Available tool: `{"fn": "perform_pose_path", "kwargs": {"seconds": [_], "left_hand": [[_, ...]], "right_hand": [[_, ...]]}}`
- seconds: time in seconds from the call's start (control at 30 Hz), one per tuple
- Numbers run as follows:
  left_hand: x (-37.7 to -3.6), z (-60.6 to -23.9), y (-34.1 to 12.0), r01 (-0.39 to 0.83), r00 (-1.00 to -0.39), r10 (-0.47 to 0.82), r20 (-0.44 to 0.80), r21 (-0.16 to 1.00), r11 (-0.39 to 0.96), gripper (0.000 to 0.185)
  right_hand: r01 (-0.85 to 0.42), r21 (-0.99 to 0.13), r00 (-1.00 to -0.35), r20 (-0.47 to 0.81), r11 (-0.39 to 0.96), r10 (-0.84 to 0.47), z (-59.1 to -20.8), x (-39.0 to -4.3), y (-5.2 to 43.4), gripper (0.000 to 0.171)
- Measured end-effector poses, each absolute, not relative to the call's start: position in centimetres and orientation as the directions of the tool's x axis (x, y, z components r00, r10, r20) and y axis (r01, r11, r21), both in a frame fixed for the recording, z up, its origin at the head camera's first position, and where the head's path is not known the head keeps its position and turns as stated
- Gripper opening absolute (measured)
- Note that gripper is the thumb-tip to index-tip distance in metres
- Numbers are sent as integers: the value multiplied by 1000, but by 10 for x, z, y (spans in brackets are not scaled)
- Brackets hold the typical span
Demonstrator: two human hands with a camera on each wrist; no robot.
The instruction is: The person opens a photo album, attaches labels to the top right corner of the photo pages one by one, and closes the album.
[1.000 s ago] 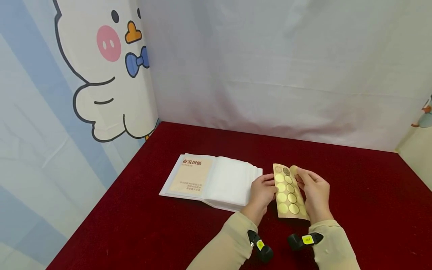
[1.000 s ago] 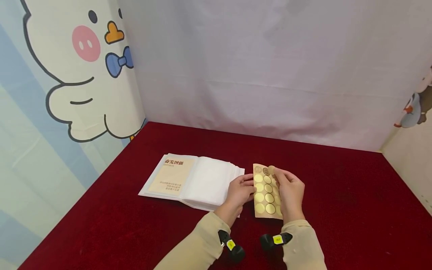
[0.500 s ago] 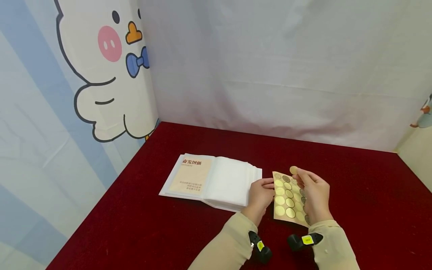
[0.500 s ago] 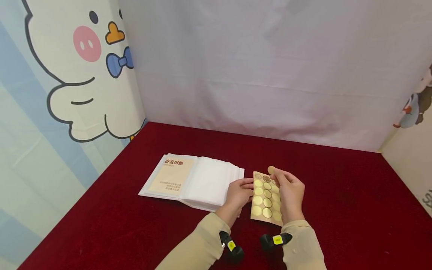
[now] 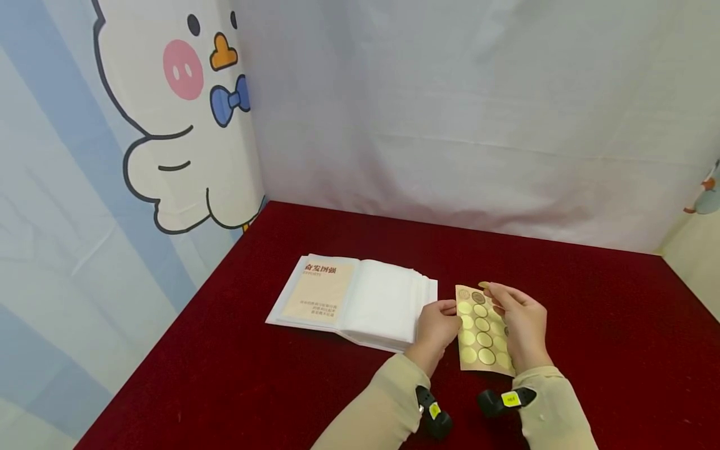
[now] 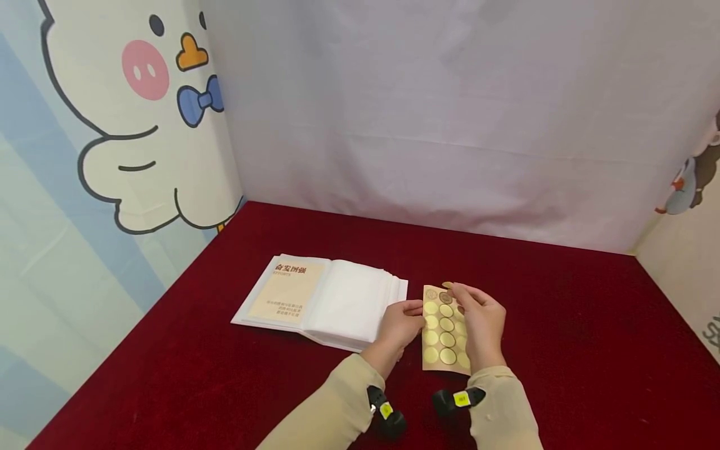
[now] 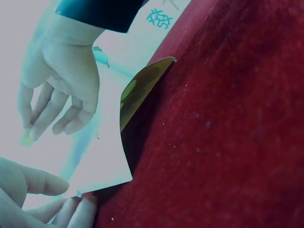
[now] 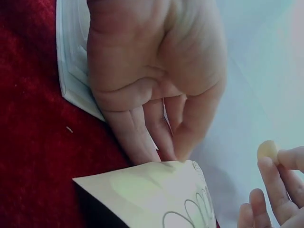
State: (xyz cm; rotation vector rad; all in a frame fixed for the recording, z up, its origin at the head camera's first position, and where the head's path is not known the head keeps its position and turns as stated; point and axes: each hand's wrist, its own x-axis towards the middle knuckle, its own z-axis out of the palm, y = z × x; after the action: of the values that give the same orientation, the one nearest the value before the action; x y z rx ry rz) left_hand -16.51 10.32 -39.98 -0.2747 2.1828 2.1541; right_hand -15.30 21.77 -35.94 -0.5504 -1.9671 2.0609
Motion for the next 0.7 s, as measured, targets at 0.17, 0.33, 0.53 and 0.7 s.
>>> {"fn": "perform_pose_path", "kwargs": {"seconds": [0.17, 0.33, 0.53, 0.7], "left_hand": [[-163, -395, 100, -213, -976, -56, -212, 977, 3, 34], [-163, -391, 96, -248, -968, -49, -247, 969, 13, 36], [-165, -390, 91, -238, -970, -50, -239, 971, -14, 34], [-167, -389, 88, -223, -973, -43, -228, 970, -95, 36]], "right_hand": [[118, -991, -901, -136, -70, 413, -362, -153, 218, 10], [150, -985, -906, -172, -88, 386, -363, -154, 219, 10], [178, -983, -904, -183, -48, 386, -363, -155, 218, 17], [181, -983, -913, -173, -13, 369, -362, -156, 217, 40]]}}
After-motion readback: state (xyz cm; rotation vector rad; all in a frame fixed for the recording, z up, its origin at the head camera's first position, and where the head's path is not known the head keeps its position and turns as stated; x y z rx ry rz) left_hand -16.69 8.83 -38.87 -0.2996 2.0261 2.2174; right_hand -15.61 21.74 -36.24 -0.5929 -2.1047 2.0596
